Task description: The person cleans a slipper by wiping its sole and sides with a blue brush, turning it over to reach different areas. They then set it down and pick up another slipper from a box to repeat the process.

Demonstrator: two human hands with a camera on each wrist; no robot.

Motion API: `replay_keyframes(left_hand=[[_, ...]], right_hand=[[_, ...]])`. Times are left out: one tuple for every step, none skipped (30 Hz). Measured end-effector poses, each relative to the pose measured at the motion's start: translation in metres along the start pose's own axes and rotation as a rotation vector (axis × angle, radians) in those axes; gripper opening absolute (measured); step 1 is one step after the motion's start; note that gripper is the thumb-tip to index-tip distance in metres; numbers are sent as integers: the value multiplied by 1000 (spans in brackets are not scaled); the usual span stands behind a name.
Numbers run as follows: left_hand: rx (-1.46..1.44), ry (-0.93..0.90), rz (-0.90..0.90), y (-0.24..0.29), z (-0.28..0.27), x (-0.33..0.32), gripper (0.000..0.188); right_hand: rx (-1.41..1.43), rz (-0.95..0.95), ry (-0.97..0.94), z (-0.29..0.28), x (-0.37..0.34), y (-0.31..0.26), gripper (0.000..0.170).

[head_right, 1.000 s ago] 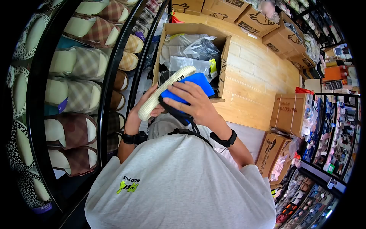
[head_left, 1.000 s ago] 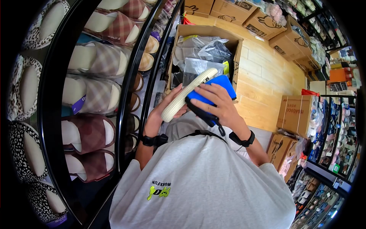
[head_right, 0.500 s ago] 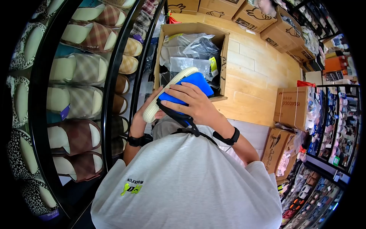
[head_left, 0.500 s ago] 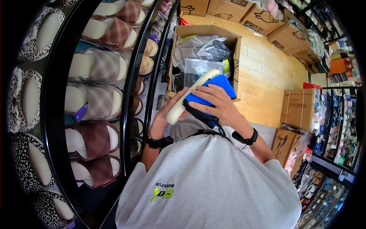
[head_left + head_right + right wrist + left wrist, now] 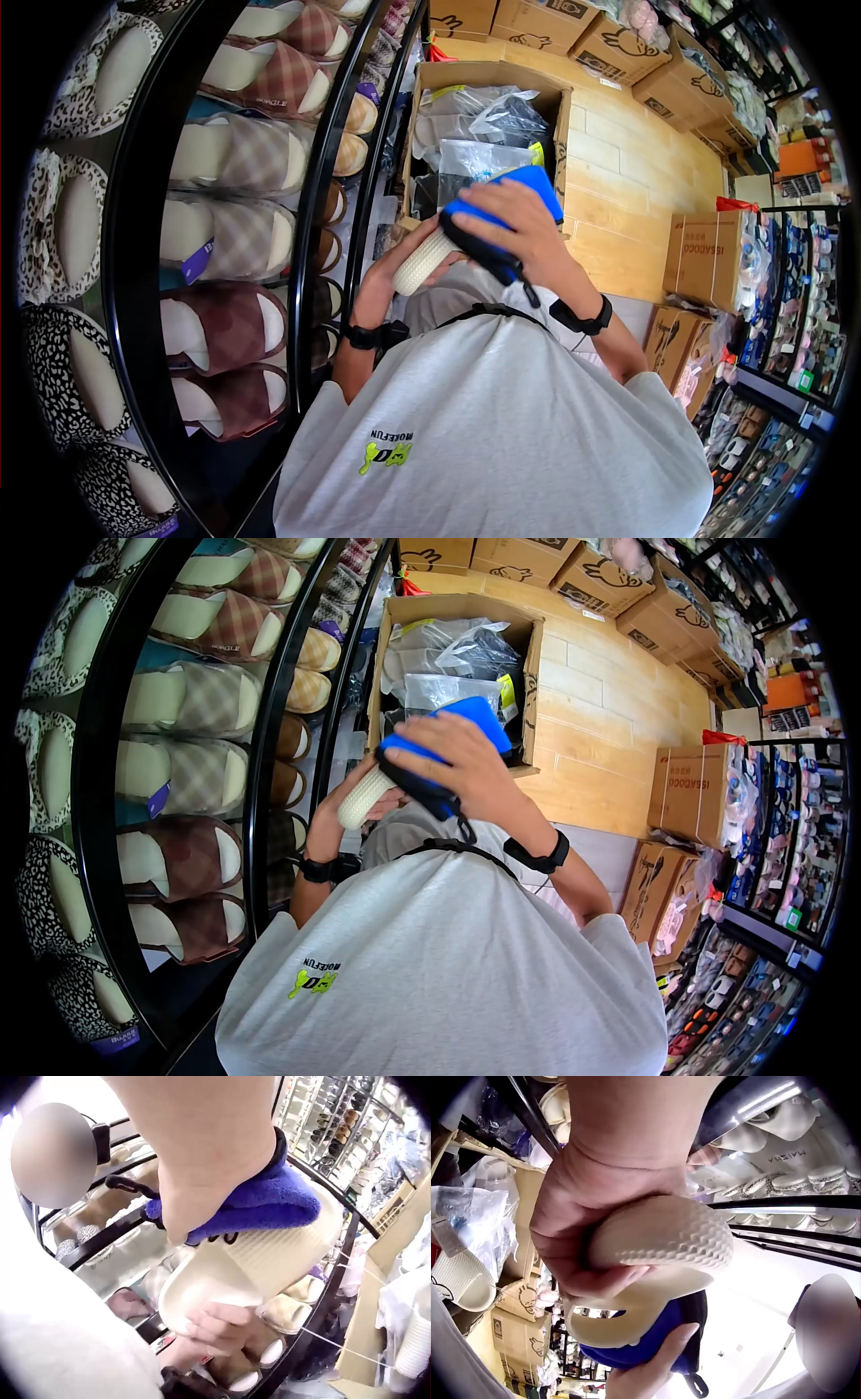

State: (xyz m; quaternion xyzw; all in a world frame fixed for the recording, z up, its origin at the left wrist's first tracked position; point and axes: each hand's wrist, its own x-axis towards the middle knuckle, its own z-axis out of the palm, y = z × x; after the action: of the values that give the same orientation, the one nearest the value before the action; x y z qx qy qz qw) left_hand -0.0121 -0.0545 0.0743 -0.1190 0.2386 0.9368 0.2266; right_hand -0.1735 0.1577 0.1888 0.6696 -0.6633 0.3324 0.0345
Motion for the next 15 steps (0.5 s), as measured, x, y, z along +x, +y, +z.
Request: replay_keyframes(left_hand=[[-172, -49, -105, 0, -1, 0, 72], [-254, -124, -88, -1, 3, 0, 73], [-255, -125, -85, -3, 2, 1, 73], [-286, -167, -59, -5, -1, 4, 74], [-317, -209, -31, -5, -1, 5, 75], [-284, -169, -43, -4, -1, 5, 75], [-283, -168, -41, -5, 0, 4, 75], [-186, -100, -5, -5, 3, 3, 71], [-89, -32, 33, -7, 5, 3, 67], [-25, -38, 63, -16, -16, 5, 67], [-25, -40, 58, -15, -10, 5, 67], [3, 74, -2, -14, -1, 4, 70], [30, 190, -62, -15, 4, 3, 75], [61, 222, -70, -15, 5, 4, 73], [59, 224, -71, -15, 7, 4, 73]], right_hand=[[-22, 36, 48, -1, 1, 5, 60], [-33, 96, 142, 0, 3, 8, 60], [-46, 152, 213, 4, 5, 14, 62], [-57, 168, 222, 7, 6, 14, 62], [-66, 184, 232, 9, 7, 14, 62], [-86, 150, 195, 9, 7, 10, 61], [-106, 118, 159, 8, 6, 3, 61], [-89, 84, 97, 7, 7, -6, 62], [-86, 50, 28, 6, 8, -13, 63], [-83, 12, -26, 8, 5, -12, 64], [-81, -23, -80, 9, 2, -10, 65], [-25, -25, -52, 8, 1, -5, 67], [-24, -3, -22, 7, 2, 0, 68], [-12, 58, 24, 8, 2, 6, 68], [1, 117, 70, 10, 2, 9, 68]])
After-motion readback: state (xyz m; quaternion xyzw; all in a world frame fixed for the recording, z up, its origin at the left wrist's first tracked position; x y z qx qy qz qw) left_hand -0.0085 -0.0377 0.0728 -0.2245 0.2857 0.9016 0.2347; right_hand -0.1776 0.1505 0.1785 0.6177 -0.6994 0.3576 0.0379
